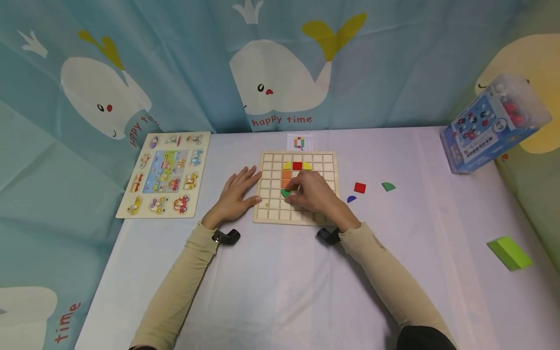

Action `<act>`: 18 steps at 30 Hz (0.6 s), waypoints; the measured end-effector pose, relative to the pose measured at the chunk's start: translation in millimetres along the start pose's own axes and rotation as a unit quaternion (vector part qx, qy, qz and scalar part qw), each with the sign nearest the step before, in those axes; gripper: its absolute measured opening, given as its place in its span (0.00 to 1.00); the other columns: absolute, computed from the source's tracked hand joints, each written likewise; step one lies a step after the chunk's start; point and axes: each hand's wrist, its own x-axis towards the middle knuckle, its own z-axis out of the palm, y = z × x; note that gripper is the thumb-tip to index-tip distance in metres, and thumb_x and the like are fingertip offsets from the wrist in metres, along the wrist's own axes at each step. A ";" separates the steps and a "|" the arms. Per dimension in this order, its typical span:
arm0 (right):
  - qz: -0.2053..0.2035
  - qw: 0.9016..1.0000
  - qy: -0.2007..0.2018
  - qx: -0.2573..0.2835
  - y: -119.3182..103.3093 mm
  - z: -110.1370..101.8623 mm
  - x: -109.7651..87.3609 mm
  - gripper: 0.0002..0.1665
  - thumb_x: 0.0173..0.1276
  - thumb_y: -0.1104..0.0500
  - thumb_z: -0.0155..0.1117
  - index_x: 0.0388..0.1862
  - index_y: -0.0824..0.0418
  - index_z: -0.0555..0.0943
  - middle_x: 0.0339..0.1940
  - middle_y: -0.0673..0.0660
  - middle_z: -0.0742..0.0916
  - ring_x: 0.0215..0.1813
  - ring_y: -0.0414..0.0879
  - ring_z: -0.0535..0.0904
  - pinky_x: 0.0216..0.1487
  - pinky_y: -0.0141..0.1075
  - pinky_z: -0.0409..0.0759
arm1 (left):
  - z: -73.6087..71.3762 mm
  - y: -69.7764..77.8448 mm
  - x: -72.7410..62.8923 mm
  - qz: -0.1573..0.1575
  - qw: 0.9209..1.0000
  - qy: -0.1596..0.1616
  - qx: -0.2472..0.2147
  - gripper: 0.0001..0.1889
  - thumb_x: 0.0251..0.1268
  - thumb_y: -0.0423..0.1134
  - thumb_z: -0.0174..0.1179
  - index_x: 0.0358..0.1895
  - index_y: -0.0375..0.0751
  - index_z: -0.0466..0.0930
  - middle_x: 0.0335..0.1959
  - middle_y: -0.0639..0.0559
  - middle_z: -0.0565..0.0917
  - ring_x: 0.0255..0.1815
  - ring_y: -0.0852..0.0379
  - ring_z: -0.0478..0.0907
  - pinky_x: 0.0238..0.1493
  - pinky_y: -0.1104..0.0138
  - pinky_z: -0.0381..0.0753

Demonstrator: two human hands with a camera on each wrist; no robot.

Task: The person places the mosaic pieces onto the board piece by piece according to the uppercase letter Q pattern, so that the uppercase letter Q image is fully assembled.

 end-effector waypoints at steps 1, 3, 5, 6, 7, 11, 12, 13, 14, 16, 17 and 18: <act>-0.001 1.000 0.000 0.000 0.1 -0.1 -0.1 0.14 0.60 0.59 0.84 0.43 0.64 0.93 0.38 0.59 0.91 0.38 0.51 0.82 0.41 0.41 0.78 | 0.4 -0.1 -0.1 0.000 1.000 0.000 0.000 0.39 0.79 0.49 0.61 0.86 0.45 0.57 0.90 0.48 0.50 0.91 0.47 0.39 0.89 0.47 0.31; 0.000 1.000 -0.001 0.001 -0.1 -0.3 -0.4 0.14 0.61 0.59 0.84 0.43 0.64 0.93 0.38 0.59 0.91 0.38 0.51 0.82 0.40 0.41 0.78 | 0.9 -0.1 -0.4 -0.001 1.000 0.000 0.000 0.39 0.79 0.49 0.61 0.86 0.45 0.57 0.90 0.48 0.50 0.91 0.47 0.39 0.89 0.47 0.31; 0.003 1.000 0.000 0.000 -0.5 -0.6 -0.2 0.14 0.61 0.59 0.84 0.43 0.64 0.93 0.38 0.59 0.91 0.38 0.51 0.82 0.40 0.41 0.78 | 1.0 0.0 -0.5 -0.001 1.000 0.001 0.001 0.39 0.79 0.49 0.62 0.86 0.45 0.57 0.90 0.48 0.50 0.91 0.47 0.39 0.89 0.47 0.31; 0.006 1.000 -0.001 -0.002 -0.4 -0.7 -0.1 0.14 0.62 0.59 0.83 0.43 0.64 0.93 0.39 0.59 0.91 0.38 0.51 0.82 0.40 0.41 0.78 | 0.9 0.1 -0.7 -0.001 1.000 0.001 0.001 0.39 0.79 0.49 0.62 0.86 0.45 0.57 0.90 0.48 0.50 0.91 0.47 0.39 0.89 0.47 0.32; 0.009 1.000 -0.002 -0.003 -0.6 -0.9 0.2 0.14 0.62 0.59 0.83 0.44 0.64 0.93 0.39 0.59 0.91 0.38 0.50 0.82 0.41 0.40 0.78 | 0.9 0.1 -0.7 -0.001 1.000 0.001 0.002 0.39 0.79 0.49 0.61 0.86 0.45 0.57 0.90 0.48 0.50 0.91 0.47 0.39 0.89 0.47 0.32; 0.015 1.000 -0.005 -0.012 -1.3 -1.4 1.2 0.14 0.62 0.58 0.84 0.44 0.63 0.93 0.39 0.58 0.91 0.39 0.50 0.82 0.41 0.40 0.79 | 0.6 0.8 -0.6 -0.002 1.000 0.001 0.003 0.39 0.79 0.49 0.61 0.86 0.45 0.57 0.90 0.48 0.50 0.91 0.47 0.39 0.89 0.47 0.32; 0.014 1.000 -0.006 -0.014 -1.5 -1.6 1.4 0.15 0.61 0.58 0.84 0.44 0.64 0.93 0.39 0.58 0.91 0.39 0.50 0.83 0.41 0.41 0.80 | 0.4 1.0 -0.7 -0.002 1.000 0.001 0.003 0.39 0.79 0.49 0.61 0.86 0.45 0.57 0.90 0.48 0.50 0.91 0.47 0.39 0.89 0.47 0.32; 0.012 1.000 -0.007 -0.015 -1.7 -1.9 1.5 0.15 0.61 0.58 0.84 0.44 0.64 0.93 0.39 0.58 0.91 0.39 0.50 0.83 0.41 0.41 0.80 | 0.3 1.2 -0.7 -0.002 1.000 0.000 0.003 0.39 0.79 0.49 0.61 0.86 0.45 0.57 0.90 0.48 0.50 0.91 0.47 0.39 0.89 0.47 0.32; 0.009 1.000 -0.006 -0.017 -1.8 -2.1 1.6 0.15 0.61 0.58 0.84 0.43 0.64 0.93 0.39 0.59 0.91 0.39 0.50 0.83 0.41 0.42 0.81 | 0.2 1.4 -0.7 -0.002 1.000 0.000 0.003 0.39 0.79 0.50 0.61 0.86 0.45 0.57 0.90 0.48 0.50 0.91 0.47 0.39 0.89 0.47 0.31; 0.008 1.000 -0.007 -0.017 -1.9 -2.4 1.7 0.15 0.61 0.58 0.85 0.43 0.64 0.93 0.39 0.59 0.91 0.40 0.50 0.83 0.41 0.42 0.81 | -0.1 1.6 -1.0 -0.002 1.000 -0.001 0.004 0.39 0.79 0.50 0.61 0.86 0.45 0.57 0.90 0.48 0.50 0.91 0.48 0.39 0.89 0.47 0.31; 0.008 1.000 -0.009 -0.017 -1.9 -2.6 1.6 0.15 0.60 0.58 0.85 0.43 0.64 0.93 0.40 0.58 0.91 0.40 0.50 0.84 0.41 0.42 0.82 | -0.3 1.6 -1.3 -0.003 1.000 -0.002 0.004 0.39 0.79 0.50 0.61 0.86 0.45 0.57 0.90 0.48 0.50 0.91 0.48 0.38 0.89 0.47 0.31; 0.008 1.000 -0.010 -0.017 -1.8 -2.6 1.4 0.16 0.60 0.58 0.85 0.44 0.64 0.93 0.40 0.58 0.92 0.41 0.51 0.84 0.42 0.42 0.82 | -0.4 1.6 -1.5 -0.003 1.000 -0.003 0.004 0.39 0.79 0.50 0.61 0.86 0.45 0.57 0.90 0.48 0.50 0.91 0.48 0.38 0.89 0.47 0.31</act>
